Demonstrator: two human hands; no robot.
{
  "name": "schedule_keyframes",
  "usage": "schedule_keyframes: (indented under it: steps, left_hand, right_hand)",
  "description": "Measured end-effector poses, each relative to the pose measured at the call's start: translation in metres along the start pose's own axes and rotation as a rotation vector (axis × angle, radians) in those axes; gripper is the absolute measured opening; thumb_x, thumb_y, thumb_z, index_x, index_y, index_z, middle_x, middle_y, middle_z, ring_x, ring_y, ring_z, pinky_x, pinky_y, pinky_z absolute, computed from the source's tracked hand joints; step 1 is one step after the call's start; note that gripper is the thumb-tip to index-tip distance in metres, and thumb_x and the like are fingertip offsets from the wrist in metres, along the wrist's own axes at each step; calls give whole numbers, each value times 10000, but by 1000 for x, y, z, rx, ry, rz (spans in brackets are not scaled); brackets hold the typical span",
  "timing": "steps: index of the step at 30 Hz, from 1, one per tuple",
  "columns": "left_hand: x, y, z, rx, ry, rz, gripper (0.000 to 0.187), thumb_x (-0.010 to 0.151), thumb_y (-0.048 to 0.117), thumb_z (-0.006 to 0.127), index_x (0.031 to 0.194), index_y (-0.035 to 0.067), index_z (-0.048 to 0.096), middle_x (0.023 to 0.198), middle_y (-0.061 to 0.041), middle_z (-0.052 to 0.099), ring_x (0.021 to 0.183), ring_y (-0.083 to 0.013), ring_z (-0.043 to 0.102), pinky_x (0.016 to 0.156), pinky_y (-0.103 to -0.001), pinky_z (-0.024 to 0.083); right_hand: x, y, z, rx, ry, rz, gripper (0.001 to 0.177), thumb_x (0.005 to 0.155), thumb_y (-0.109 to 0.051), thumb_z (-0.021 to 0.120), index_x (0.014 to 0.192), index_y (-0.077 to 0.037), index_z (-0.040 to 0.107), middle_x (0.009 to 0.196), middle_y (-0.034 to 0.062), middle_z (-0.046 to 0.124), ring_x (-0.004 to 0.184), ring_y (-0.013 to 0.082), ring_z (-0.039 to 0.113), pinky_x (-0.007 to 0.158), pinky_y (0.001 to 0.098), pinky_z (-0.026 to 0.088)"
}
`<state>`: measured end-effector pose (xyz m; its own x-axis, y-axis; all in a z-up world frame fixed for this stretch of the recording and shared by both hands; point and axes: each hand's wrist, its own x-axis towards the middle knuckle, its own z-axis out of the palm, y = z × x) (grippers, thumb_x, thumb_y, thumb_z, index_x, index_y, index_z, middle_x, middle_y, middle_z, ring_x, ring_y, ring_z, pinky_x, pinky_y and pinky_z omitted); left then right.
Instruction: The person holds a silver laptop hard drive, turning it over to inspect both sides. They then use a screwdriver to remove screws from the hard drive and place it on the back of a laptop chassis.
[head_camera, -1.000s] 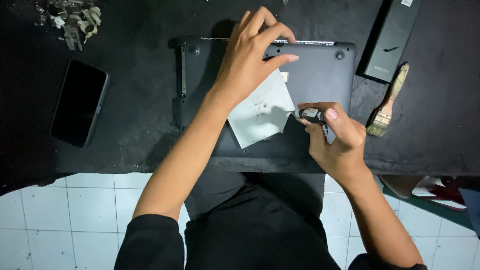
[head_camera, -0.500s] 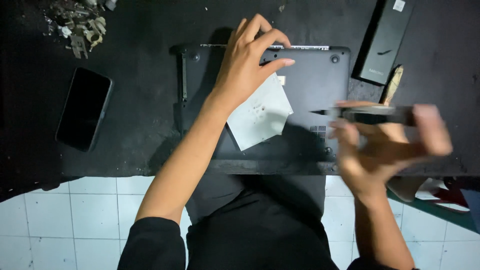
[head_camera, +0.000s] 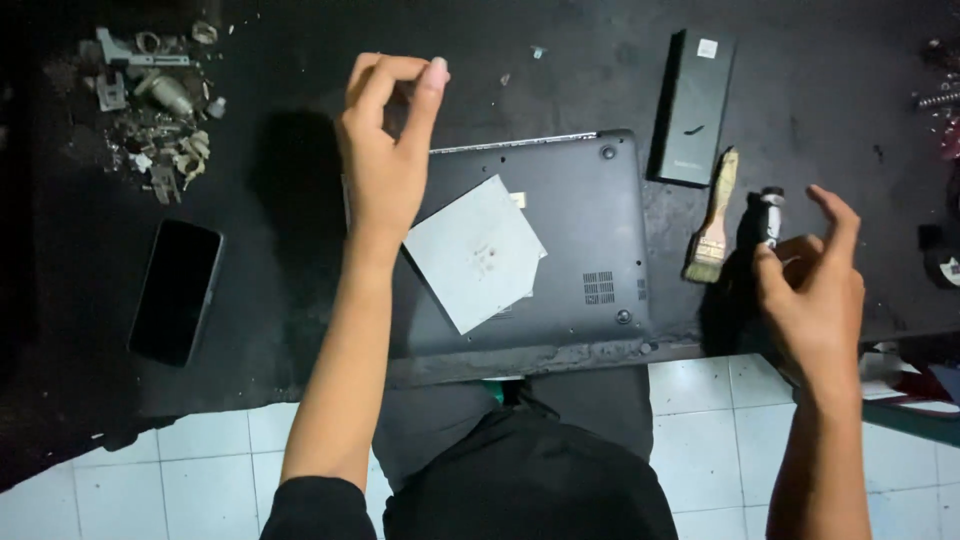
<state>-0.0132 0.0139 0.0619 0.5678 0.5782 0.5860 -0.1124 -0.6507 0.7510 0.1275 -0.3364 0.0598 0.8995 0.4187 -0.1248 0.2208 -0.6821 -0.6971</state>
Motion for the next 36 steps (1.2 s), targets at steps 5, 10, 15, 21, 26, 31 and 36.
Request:
schedule_keyframes:
  steps: [5, 10, 15, 21, 26, 31, 36]
  left_hand:
    - [-4, 19, -21, 45, -311, -55, 146, 1079, 173, 594, 1131, 59, 669, 1120, -99, 592, 1075, -235, 617, 873, -350, 510]
    - [-59, 32, -27, 354, -594, -198, 702, 913, 374, 775, 1462, 71, 459, 1380, -114, 435, 1226, -323, 468, 1043, -461, 385]
    - [-102, 22, -15, 504, -659, -253, 1108, 775, 646, 831, 1533, 6, 337, 1547, -168, 328, 1429, -356, 300, 1135, -533, 300]
    - [-114, 13, -5, 368, -281, -282, 799, 654, 514, 968, 1264, 173, 582, 1426, -84, 441, 1283, -323, 444, 1048, -482, 391]
    - [-116, 9, -8, 296, -212, -284, 780, 653, 496, 943, 1260, 140, 605, 1214, -42, 640, 1184, -263, 496, 1004, -408, 423]
    - [-114, 18, -19, 61, -127, -333, 675, 705, 357, 940, 1276, 165, 636, 1141, -10, 659, 1110, -207, 561, 977, -352, 456]
    - [-126, 8, -26, -132, -30, -241, 526, 766, 228, 904, 1211, 36, 700, 1088, -27, 584, 1073, -195, 547, 953, -331, 487]
  right_hand:
    - [9, 15, 13, -397, 99, -113, 534, 1079, -205, 632, 1560, -72, 441, 902, 92, 685, 787, 377, 665, 676, 520, 463]
    - [18, 29, 22, -400, 282, -397, 367, 1132, -127, 711, 1448, 44, 640, 1033, 151, 666, 926, 345, 640, 815, 476, 481]
    - [51, -29, 59, -240, 301, -666, 198, 1139, -59, 698, 1286, 72, 680, 1115, 218, 671, 971, 334, 619, 893, 441, 453]
    - [139, -87, 139, -167, 109, -781, 181, 1090, -79, 640, 1234, 25, 672, 1019, 150, 627, 862, 307, 644, 714, 410, 515]
    - [188, -83, 185, -354, 126, -620, 293, 1073, -360, 722, 1111, -76, 665, 959, 136, 515, 791, 364, 566, 507, 478, 475]
    - [184, -92, 182, -332, 118, -598, 238, 1024, -332, 766, 995, -121, 660, 941, 110, 519, 731, 390, 595, 482, 517, 465]
    - [185, -84, 183, -303, 133, -675, 178, 1025, -256, 765, 1007, -92, 697, 965, 134, 533, 801, 420, 613, 577, 546, 480]
